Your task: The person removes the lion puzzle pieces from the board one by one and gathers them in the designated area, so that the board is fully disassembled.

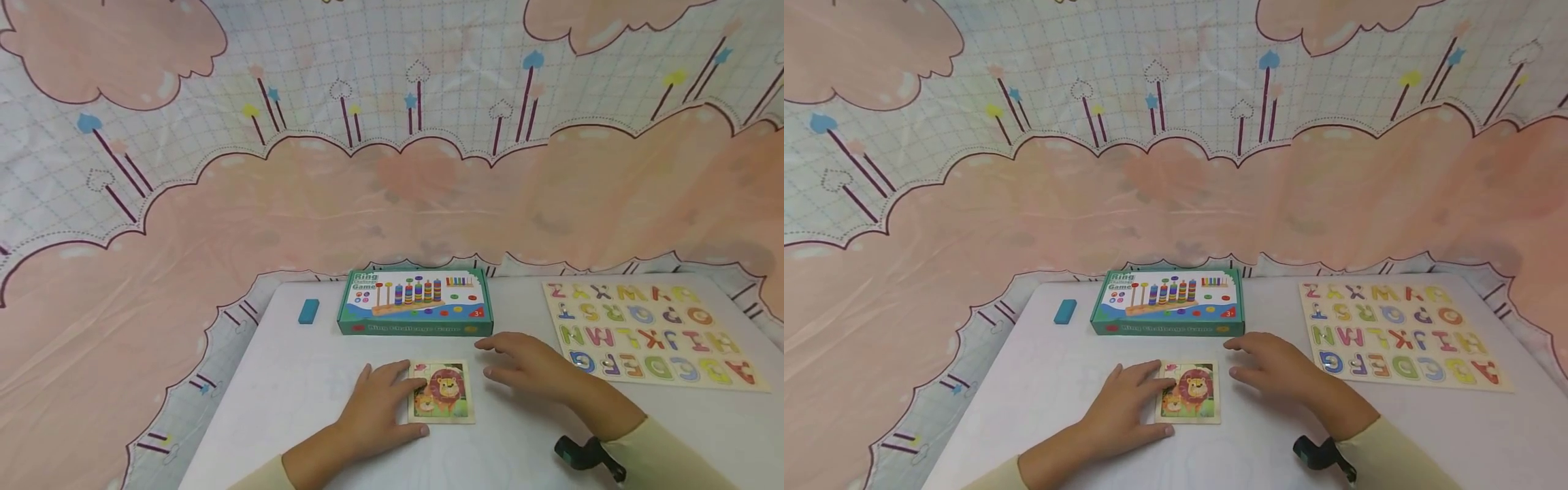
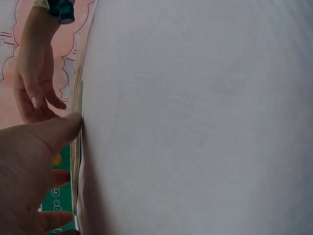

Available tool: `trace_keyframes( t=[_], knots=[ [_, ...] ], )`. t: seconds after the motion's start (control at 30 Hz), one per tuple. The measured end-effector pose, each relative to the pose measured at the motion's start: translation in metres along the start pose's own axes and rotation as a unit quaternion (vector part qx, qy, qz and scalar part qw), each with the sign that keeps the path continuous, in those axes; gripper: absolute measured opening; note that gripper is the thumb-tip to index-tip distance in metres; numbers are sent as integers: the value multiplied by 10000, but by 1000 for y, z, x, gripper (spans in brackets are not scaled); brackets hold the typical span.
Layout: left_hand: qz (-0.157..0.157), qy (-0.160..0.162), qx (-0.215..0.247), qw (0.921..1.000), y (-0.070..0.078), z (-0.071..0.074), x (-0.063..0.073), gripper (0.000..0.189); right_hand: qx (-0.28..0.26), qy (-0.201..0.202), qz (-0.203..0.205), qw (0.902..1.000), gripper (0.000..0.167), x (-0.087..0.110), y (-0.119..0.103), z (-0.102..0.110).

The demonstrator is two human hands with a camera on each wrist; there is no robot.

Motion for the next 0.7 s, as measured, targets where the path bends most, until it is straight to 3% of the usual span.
trace_keyframes(
  t=[0.33, 0.7],
  knots=[
    [47, -71, 36, 10000, 4, 3, 0, 65, -670, -231, 197, 9973, 44, -31, -11, -27],
    [106, -92, 125, 9998, 5, 1, 2, 60, -306, -459, 469, 9974, 37, -54, -26, -54]
  ],
)
Point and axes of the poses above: each hand's wrist, its own x-axis away from the middle knuckle, its own z-axis out of the back of the hand, y = z × x, the point moved 1 cm from there along -x, towards the middle knuckle, and after that the axes turned 6 degrees about y, right-handed, at the moved point
